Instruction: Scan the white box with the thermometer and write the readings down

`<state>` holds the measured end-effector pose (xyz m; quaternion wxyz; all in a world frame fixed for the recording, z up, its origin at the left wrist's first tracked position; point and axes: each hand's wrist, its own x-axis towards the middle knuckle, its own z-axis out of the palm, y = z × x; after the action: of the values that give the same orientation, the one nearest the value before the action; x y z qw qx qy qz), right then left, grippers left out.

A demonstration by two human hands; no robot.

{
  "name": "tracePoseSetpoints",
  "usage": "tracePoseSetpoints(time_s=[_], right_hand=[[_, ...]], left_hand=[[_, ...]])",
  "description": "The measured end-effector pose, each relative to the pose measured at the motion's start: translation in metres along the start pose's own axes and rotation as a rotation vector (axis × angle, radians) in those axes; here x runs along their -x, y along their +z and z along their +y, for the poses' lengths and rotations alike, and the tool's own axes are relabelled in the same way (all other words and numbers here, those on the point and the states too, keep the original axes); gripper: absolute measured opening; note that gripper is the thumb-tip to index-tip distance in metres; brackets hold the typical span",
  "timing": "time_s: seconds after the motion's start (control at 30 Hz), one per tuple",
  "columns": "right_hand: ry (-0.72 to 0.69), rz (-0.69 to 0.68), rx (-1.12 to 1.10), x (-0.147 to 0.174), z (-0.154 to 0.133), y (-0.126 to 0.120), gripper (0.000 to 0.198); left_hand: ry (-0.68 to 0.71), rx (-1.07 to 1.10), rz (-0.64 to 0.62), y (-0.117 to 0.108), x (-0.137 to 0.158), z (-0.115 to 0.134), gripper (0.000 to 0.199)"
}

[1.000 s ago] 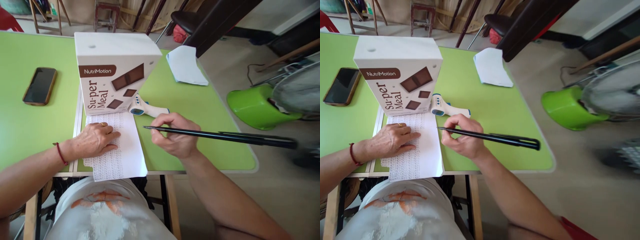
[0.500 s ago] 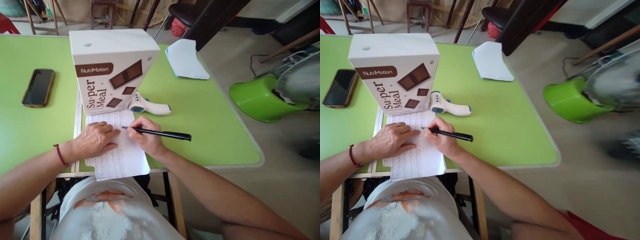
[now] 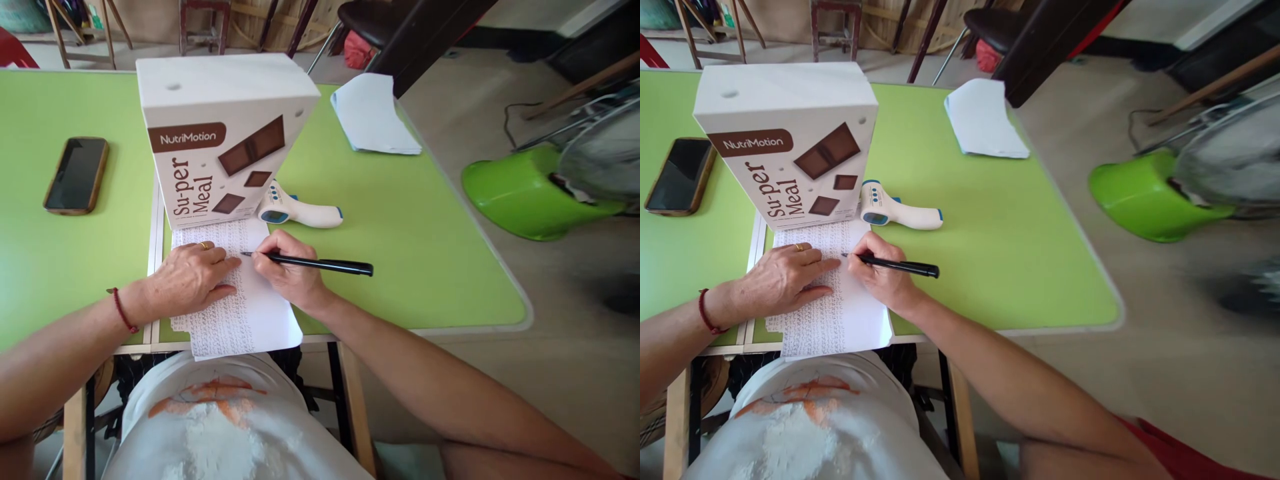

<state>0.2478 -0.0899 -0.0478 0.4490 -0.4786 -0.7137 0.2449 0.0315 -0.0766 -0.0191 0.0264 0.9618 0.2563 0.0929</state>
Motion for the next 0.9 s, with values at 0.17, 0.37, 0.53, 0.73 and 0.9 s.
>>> tracePoseSetpoints(time_s=[0.17, 0.37, 0.53, 0.73, 0.9], right_hand=[[-0.022, 0.003, 0.013, -0.0004, 0.0000, -0.0007, 0.017], [-0.011, -0.021, -0.001, -0.0001, -0.0002, -0.0018, 0.016], [-0.020, -0.003, -0.022, -0.0010, -0.0018, -0.0024, 0.016], [-0.020, 0.017, 0.003, -0.0014, -0.0012, -0.0011, 0.015], [-0.020, -0.014, -0.014, -0.0021, 0.0002, -0.0013, 0.016]], left_hand=[[0.000, 0.003, -0.006, -0.0007, 0.0004, -0.0001, 0.032], [-0.001, 0.007, -0.001, -0.0003, 0.0010, -0.0012, 0.032], [0.011, 0.000, 0.015, -0.0017, 0.0003, -0.0014, 0.033], [0.016, -0.006, 0.001, -0.0029, 0.0009, -0.0019, 0.035], [0.016, -0.009, 0.002, -0.0019, 0.0014, -0.0030, 0.038]])
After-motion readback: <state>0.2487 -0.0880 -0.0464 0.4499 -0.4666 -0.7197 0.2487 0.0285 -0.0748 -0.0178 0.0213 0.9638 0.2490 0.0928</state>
